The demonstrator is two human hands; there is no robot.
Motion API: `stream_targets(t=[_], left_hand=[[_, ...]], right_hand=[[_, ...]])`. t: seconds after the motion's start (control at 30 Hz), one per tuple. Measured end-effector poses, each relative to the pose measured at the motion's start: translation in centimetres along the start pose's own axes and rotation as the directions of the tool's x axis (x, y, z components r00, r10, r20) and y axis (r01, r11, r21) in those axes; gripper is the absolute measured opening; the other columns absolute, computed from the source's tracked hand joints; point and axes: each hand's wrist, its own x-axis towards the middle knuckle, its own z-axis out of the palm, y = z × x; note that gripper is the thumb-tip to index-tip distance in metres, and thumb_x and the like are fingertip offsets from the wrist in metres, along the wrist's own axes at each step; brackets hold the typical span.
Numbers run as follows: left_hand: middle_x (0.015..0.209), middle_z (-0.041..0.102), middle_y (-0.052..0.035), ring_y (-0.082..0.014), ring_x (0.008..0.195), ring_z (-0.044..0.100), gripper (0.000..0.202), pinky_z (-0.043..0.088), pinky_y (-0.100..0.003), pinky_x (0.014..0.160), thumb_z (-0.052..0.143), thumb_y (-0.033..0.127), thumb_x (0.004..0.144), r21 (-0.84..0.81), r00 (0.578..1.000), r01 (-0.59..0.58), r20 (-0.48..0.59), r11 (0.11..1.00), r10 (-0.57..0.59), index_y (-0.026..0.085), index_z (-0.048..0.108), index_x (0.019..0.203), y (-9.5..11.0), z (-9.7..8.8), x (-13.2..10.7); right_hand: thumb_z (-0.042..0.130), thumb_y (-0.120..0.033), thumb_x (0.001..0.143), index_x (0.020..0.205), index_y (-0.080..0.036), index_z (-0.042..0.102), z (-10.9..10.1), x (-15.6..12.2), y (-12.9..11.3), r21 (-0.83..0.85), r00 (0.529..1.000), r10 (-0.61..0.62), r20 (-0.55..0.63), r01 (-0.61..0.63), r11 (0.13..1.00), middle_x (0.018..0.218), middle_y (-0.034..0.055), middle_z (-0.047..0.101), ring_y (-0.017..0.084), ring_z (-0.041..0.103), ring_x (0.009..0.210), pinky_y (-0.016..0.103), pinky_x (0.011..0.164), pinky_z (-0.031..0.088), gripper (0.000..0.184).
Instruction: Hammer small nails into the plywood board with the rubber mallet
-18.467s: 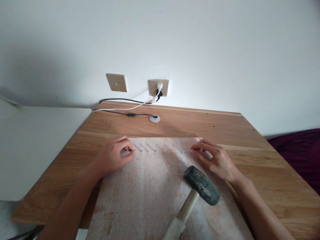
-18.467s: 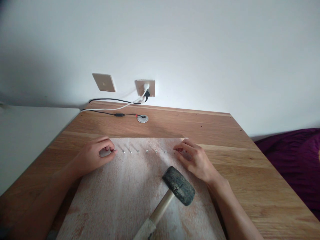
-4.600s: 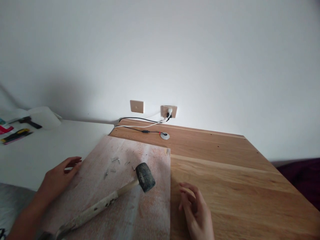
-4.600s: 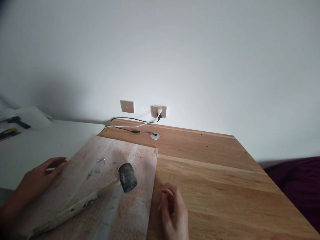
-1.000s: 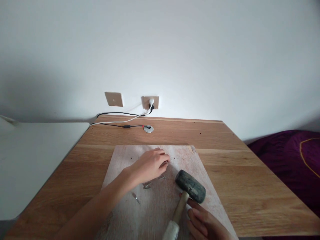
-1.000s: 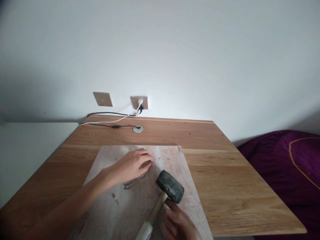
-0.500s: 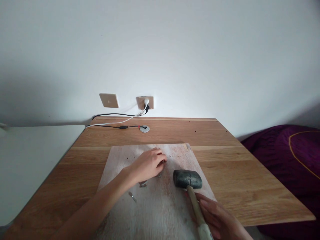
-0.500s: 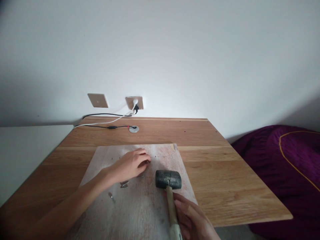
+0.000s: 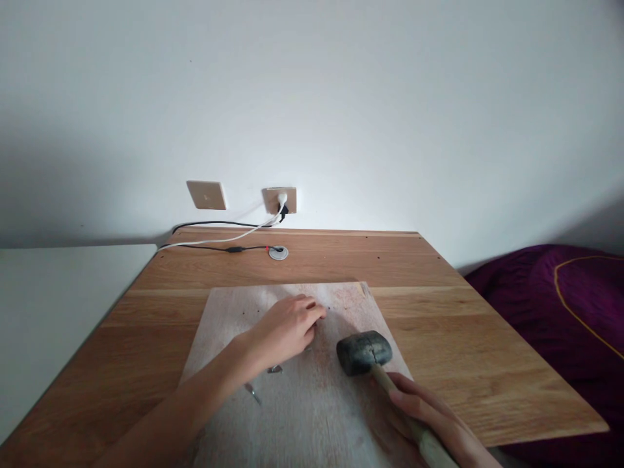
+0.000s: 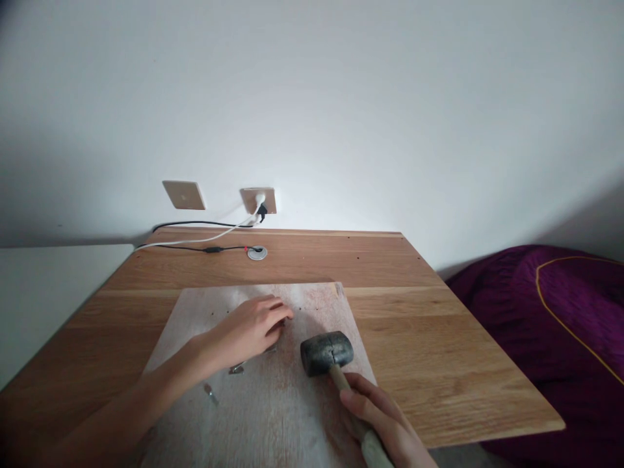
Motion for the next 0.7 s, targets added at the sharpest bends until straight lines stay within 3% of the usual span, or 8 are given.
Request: stream_targets(t=[0.07,0.13,0.27,0.33,0.4,0.53,0.7], left_hand=[[0.104,0.074,-0.0074,-0.0248,0.097,0.071,0.022,0.055,-0.036,0.087,0.061,0.002,0.091,0.048,1.0,-0.019,0.021,0.999,0.018,0.016,0.071,0.104,0.3,-0.1,0.0],[0.1,0.074,-0.0075,-0.0249,0.094,0.072,0.021,0.055,-0.037,0.085,0.061,0.001,0.091,0.093,0.998,-0.045,0.038,0.995,0.042,0.016,0.07,0.103,0.6,-0.2,0.1],[0.098,0.073,-0.0071,-0.0244,0.091,0.072,0.021,0.055,-0.037,0.085,0.061,0.0,0.09,0.129,0.995,-0.102,0.028,0.986,0.099,0.016,0.068,0.103,0.8,0.0,0.3],[0.1,0.072,-0.007,-0.0241,0.092,0.071,0.021,0.056,-0.037,0.086,0.061,0.0,0.09,0.133,0.994,-0.105,0.014,0.986,0.104,0.016,0.068,0.103,0.7,0.2,0.4],[0.104,0.072,-0.0076,-0.0244,0.094,0.071,0.02,0.056,-0.038,0.086,0.061,0.001,0.091,0.145,0.995,-0.102,0.013,0.984,0.101,0.016,0.068,0.103,0.6,0.3,0.5],[0.1,0.071,-0.0072,-0.0261,0.093,0.07,0.014,0.057,-0.041,0.086,0.061,0.005,0.094,0.226,0.99,-0.144,0.039,0.963,0.138,0.016,0.066,0.101,0.9,0.1,0.5],[0.089,0.071,-0.0075,-0.0264,0.087,0.07,0.012,0.056,-0.04,0.082,0.063,0.003,0.093,0.407,0.976,-0.215,0.071,0.888,0.204,0.015,0.064,0.095,2.1,-0.1,0.4]], right_hand=[[0.083,-0.065,0.075,0.103,-0.026,0.08,0.3,0.7,0.6,0.089,0.996,0.065,0.053,-0.07,0.994,0.064,0.0007,0.069,0.016,0.062,0.053,0.027,0.052,0.051,0.048],[0.087,-0.062,0.072,0.105,-0.023,0.078,0.4,1.0,1.0,0.186,0.992,0.089,0.084,-0.103,0.977,0.065,-0.0015,0.068,0.012,0.057,0.049,0.023,0.05,0.046,0.053],[0.088,-0.056,0.076,0.116,-0.022,0.075,0.5,0.4,0.7,0.256,0.991,0.126,0.054,-0.135,0.957,0.095,0.0049,0.079,0.015,0.07,0.067,0.025,0.062,0.053,0.054],[0.089,-0.053,0.077,0.12,-0.024,0.073,0.8,-0.1,0.1,0.267,0.983,0.186,0.009,-0.181,0.947,0.098,0.0044,0.08,0.017,0.073,0.069,0.023,0.056,0.052,0.054],[0.09,-0.052,0.076,0.118,-0.025,0.072,1.2,-0.4,-0.5,0.297,0.981,0.195,-0.005,-0.184,0.937,0.091,0.0022,0.079,0.017,0.074,0.068,0.02,0.048,0.049,0.054],[0.091,-0.061,0.072,0.107,-0.021,0.068,2.1,0.0,-0.8,0.367,0.986,0.126,0.105,-0.156,0.917,0.07,-0.0017,0.073,0.014,0.07,0.055,0.017,0.041,0.046,0.058],[0.08,-0.07,0.082,0.101,-0.022,0.06,2.2,0.4,-0.1,0.325,0.988,0.126,0.09,-0.149,0.934,0.064,-0.0068,0.065,0.007,0.057,0.039,0.015,0.035,0.042,0.056]])
